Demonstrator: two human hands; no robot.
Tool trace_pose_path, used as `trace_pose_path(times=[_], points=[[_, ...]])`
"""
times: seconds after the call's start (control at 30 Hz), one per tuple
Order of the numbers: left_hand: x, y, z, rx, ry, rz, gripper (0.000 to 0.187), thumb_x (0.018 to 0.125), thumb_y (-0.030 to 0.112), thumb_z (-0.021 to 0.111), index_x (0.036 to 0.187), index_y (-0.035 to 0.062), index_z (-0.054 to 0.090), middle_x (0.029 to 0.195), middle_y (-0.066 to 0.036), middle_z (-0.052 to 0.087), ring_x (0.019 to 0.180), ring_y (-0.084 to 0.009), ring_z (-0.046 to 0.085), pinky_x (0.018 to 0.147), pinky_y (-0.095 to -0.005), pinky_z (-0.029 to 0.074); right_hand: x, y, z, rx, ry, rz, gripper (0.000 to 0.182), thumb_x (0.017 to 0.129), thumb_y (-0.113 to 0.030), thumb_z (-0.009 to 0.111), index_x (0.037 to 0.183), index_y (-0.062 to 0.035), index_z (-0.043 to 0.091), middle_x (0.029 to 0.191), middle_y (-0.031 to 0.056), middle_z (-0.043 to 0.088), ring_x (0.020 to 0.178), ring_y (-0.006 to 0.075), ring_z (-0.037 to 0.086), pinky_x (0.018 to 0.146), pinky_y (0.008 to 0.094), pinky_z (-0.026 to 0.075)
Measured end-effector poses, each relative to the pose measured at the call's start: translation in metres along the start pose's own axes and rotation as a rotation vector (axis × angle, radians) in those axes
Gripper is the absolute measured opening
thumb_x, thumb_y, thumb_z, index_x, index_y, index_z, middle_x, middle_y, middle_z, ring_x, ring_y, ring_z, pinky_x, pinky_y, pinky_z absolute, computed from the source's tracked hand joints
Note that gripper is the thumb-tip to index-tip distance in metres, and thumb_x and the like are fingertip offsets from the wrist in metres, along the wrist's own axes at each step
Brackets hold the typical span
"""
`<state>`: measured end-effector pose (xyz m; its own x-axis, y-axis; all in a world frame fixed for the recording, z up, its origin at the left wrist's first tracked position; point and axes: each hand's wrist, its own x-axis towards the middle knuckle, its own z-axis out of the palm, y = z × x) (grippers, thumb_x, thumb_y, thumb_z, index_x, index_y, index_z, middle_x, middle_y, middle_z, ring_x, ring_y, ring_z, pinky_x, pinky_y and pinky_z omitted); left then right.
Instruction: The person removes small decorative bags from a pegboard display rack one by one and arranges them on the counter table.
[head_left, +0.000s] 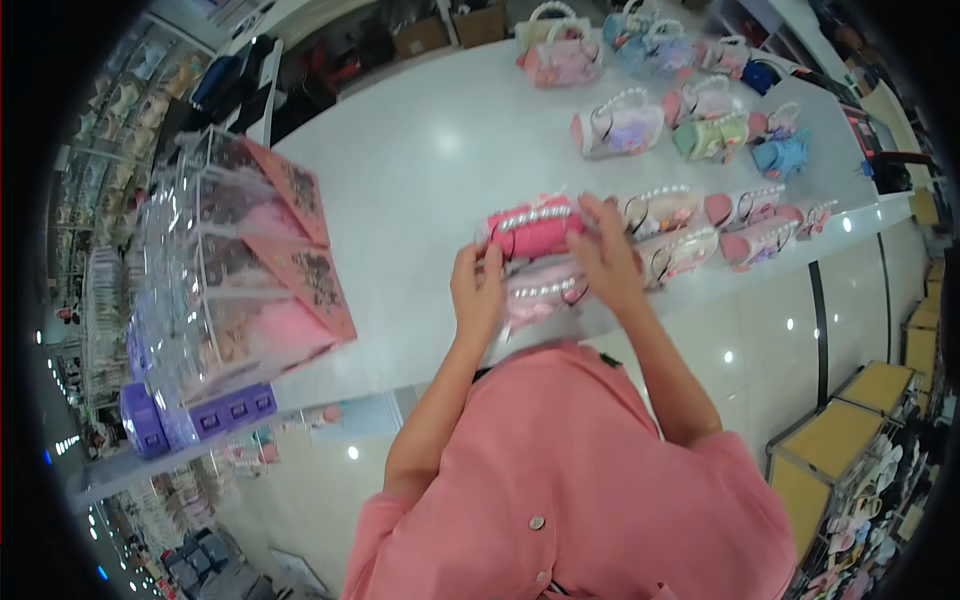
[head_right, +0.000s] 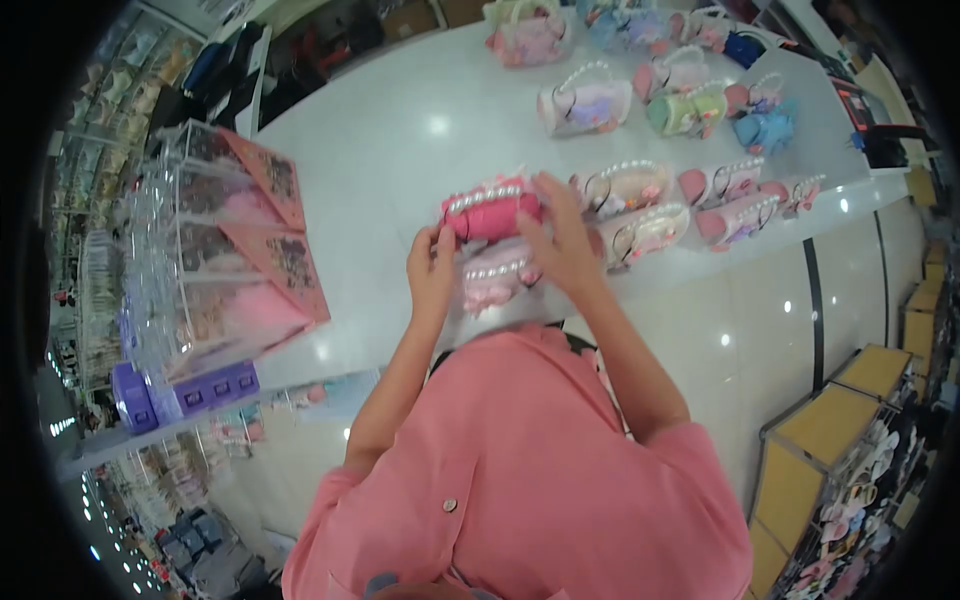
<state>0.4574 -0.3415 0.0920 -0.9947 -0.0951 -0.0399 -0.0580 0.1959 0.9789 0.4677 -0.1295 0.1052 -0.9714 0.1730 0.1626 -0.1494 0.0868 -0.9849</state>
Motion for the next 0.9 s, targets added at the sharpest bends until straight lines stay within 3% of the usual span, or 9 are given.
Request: trace_pose_path(times=[0.07,0.1,0.2,0.3,0.5,0.7,0.8,0.9], points=[[-0.002,-0.003,0.004,-0.017,-0.002,0.007,0.030,0.106,0.025,0.060,0.116,-0.0033,0.064,0.112,-0.014,0.066,0.102,-0.0199,0.065,0.088,-0.0353,0.053,-0.011,0.014,-0.001,-0.191,0.041,-0.056,0.057,0.099,-0.017,0.069,0.147,0.0022,0.046,0.147,0.0203,0.050,0.139,0.0314,0.048,0.115,0.0419,0.042],[-0.005,-0.004,0.004,-0.024,-0.013,0.015,0.031,0.107,0.025,0.059,0.118,-0.0036,0.063,0.116,-0.014,0.065,0.105,-0.0209,0.065,0.090,-0.0360,0.052,-0.018,0.013,-0.001,-0.183,0.043,-0.036,0.056,0.099,-0.018,0.069,0.146,0.0025,0.047,0.145,0.0206,0.051,0.138,0.0313,0.049,0.115,0.0420,0.041],[-0.011,-0.006,0.012,-0.049,0.040,0.053,0.032,0.110,0.027,0.053,0.118,-0.0022,0.062,0.105,-0.011,0.065,0.099,-0.0175,0.062,0.091,-0.0322,0.049,-0.029,0.012,0.007,-0.039,0.054,0.089,0.055,0.100,-0.022,0.067,0.145,0.0039,0.047,0.140,0.0203,0.056,0.131,0.0299,0.054,0.111,0.0403,0.043],[-0.009,-0.021,0.011,-0.047,-0.017,0.028,0.031,0.110,0.026,0.053,0.120,-0.0025,0.057,0.112,-0.011,0.059,0.103,-0.0188,0.058,0.094,-0.0353,0.048,-0.030,0.022,0.013,0.020,0.099,0.101,0.053,0.101,-0.024,0.066,0.143,0.0034,0.049,0.133,0.0191,0.061,0.123,0.0283,0.059,0.106,0.0391,0.045],[-0.009,-0.019,0.013,-0.076,-0.027,0.011,0.036,0.111,0.032,0.048,0.117,-0.0032,0.055,0.107,-0.010,0.057,0.102,-0.0183,0.055,0.094,-0.0351,0.046,-0.025,0.019,0.020,-0.043,0.163,0.073,0.049,0.101,-0.025,0.066,0.140,0.0027,0.053,0.124,0.0181,0.064,0.114,0.0257,0.063,0.101,0.0381,0.048],[-0.008,-0.021,0.015,-0.119,0.008,0.004,0.036,0.112,0.031,0.045,0.116,-0.0030,0.056,0.107,-0.011,0.058,0.098,-0.0189,0.056,0.092,-0.0347,0.047,-0.023,0.027,0.022,0.069,0.188,0.142,0.049,0.102,-0.027,0.064,0.140,0.0027,0.053,0.124,0.0172,0.064,0.115,0.0243,0.062,0.102,0.0379,0.047],[-0.007,-0.018,0.016,-0.105,0.037,0.086,0.034,0.112,0.030,0.042,0.109,-0.0004,0.057,0.095,-0.006,0.055,0.087,-0.0174,0.051,0.082,-0.0323,0.044,-0.026,0.029,0.018,0.072,0.202,0.192,0.050,0.102,-0.027,0.064,0.141,0.0024,0.052,0.127,0.0175,0.063,0.118,0.0248,0.061,0.104,0.0388,0.047],[-0.008,-0.020,0.009,-0.183,0.008,0.017,0.037,0.112,0.031,0.045,0.117,-0.0027,0.058,0.110,-0.012,0.059,0.099,-0.0200,0.057,0.092,-0.0340,0.047,-0.034,0.026,0.004,-0.077,0.160,0.202,0.050,0.105,-0.023,0.060,0.147,0.0010,0.045,0.140,0.0181,0.056,0.130,0.0255,0.055,0.110,0.0388,0.043]])
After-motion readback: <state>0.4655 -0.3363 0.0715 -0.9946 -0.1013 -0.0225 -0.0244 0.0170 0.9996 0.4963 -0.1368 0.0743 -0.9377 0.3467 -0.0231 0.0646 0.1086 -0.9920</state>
